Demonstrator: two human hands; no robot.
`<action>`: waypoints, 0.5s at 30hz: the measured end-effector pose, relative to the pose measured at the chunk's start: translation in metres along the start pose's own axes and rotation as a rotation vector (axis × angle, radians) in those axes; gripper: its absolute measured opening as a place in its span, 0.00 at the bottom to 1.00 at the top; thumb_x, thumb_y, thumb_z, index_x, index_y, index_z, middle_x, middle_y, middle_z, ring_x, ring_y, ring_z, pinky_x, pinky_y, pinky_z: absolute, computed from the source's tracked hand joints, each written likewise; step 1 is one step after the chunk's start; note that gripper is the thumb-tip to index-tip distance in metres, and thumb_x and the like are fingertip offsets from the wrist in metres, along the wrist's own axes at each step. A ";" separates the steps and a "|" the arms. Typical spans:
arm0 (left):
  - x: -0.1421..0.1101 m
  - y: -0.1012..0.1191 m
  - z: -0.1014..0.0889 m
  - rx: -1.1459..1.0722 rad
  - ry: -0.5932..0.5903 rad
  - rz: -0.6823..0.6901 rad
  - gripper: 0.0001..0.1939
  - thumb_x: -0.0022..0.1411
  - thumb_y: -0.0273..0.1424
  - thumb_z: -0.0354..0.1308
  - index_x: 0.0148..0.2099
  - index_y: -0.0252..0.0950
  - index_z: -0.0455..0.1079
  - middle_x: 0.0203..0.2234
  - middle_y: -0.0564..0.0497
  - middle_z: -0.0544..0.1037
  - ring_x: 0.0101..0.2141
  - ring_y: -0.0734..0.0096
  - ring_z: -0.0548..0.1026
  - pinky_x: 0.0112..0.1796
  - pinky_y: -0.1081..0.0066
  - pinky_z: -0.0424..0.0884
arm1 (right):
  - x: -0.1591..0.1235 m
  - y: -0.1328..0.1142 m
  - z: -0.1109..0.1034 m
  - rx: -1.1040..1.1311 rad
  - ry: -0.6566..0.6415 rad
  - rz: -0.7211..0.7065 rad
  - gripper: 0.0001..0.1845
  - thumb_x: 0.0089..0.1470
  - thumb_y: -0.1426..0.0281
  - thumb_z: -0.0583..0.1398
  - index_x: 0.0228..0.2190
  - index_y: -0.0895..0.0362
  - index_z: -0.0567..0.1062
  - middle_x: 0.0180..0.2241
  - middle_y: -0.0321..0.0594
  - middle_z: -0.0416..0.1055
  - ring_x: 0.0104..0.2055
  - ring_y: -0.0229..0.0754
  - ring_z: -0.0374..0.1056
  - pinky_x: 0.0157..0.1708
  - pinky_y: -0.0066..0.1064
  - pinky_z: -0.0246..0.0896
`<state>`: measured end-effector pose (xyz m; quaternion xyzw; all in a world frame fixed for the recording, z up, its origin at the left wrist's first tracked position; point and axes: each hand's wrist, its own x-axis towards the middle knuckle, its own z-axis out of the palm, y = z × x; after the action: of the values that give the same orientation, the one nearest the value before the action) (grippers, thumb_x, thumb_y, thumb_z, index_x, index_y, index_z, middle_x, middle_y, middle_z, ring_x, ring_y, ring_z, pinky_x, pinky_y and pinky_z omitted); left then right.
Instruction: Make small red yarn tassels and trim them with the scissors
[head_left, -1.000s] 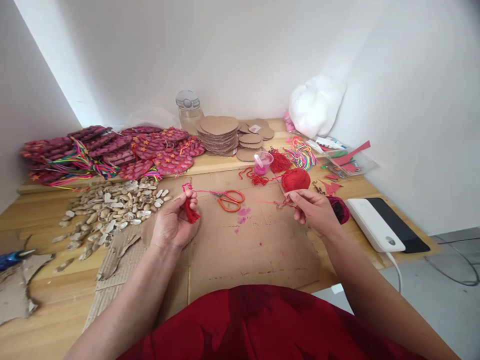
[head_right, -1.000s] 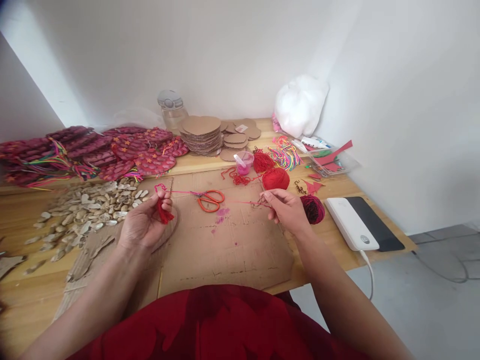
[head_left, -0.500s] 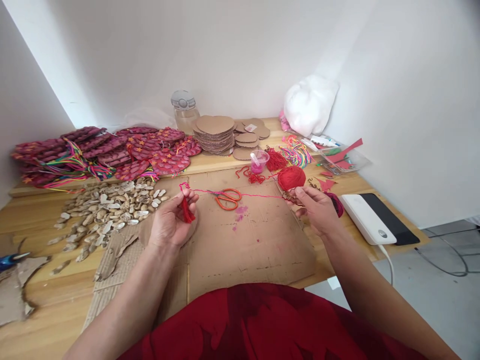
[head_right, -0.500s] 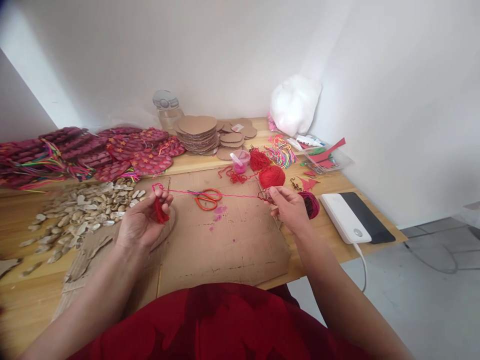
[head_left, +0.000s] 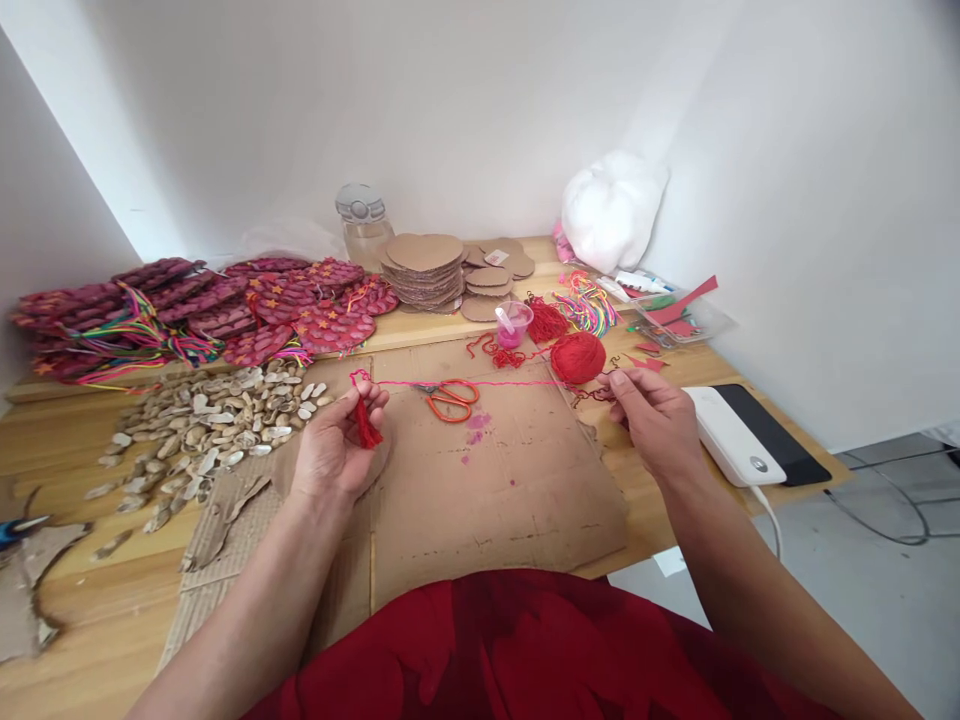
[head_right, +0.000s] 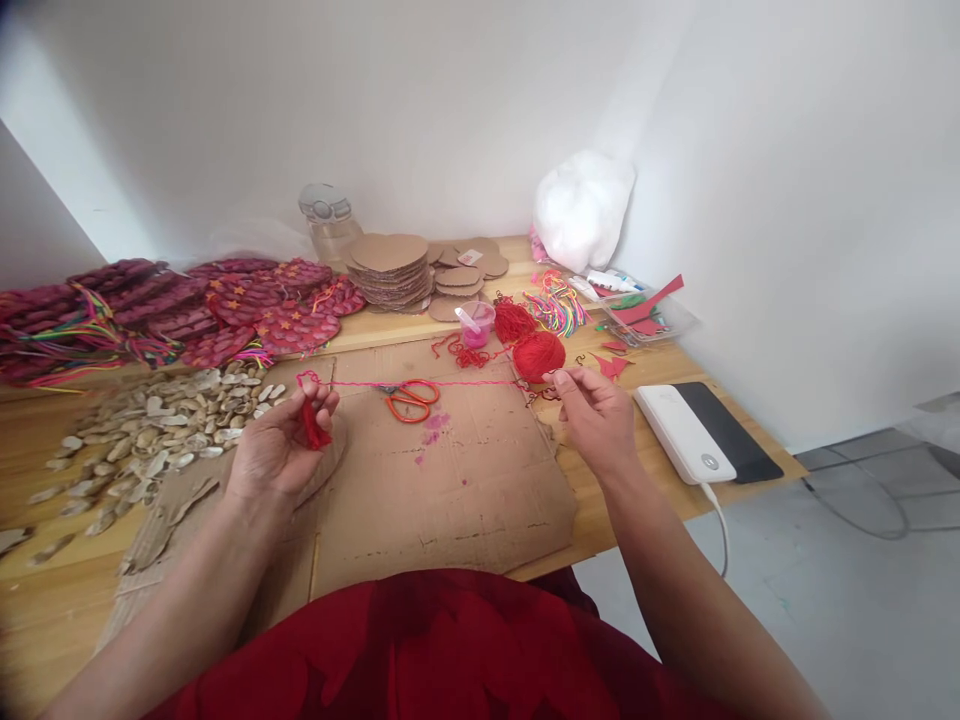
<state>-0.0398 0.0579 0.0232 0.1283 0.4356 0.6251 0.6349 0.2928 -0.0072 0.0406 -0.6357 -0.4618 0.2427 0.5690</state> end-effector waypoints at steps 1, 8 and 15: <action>0.000 0.000 0.000 0.003 0.003 0.005 0.09 0.63 0.20 0.53 0.34 0.30 0.74 0.28 0.50 0.78 0.31 0.75 0.79 0.22 0.85 0.73 | 0.001 0.000 -0.001 0.022 0.004 0.008 0.14 0.54 0.57 0.63 0.33 0.54 0.80 0.28 0.38 0.76 0.23 0.34 0.65 0.21 0.26 0.61; 0.000 0.000 -0.001 0.008 0.019 -0.005 0.08 0.63 0.21 0.53 0.35 0.30 0.74 0.29 0.50 0.78 0.32 0.75 0.79 0.22 0.85 0.73 | 0.001 -0.005 -0.003 0.023 -0.045 0.026 0.17 0.55 0.53 0.62 0.33 0.55 0.76 0.31 0.40 0.76 0.28 0.39 0.73 0.18 0.24 0.60; 0.001 0.001 -0.002 0.006 0.013 0.006 0.08 0.63 0.21 0.53 0.35 0.30 0.74 0.29 0.50 0.78 0.31 0.75 0.79 0.22 0.85 0.73 | -0.006 -0.003 0.003 -0.406 -0.143 -0.162 0.15 0.59 0.58 0.58 0.34 0.55 0.79 0.28 0.38 0.76 0.19 0.35 0.67 0.21 0.28 0.62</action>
<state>-0.0419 0.0584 0.0223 0.1273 0.4413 0.6265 0.6297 0.2869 -0.0116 0.0409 -0.6791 -0.5900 0.1426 0.4127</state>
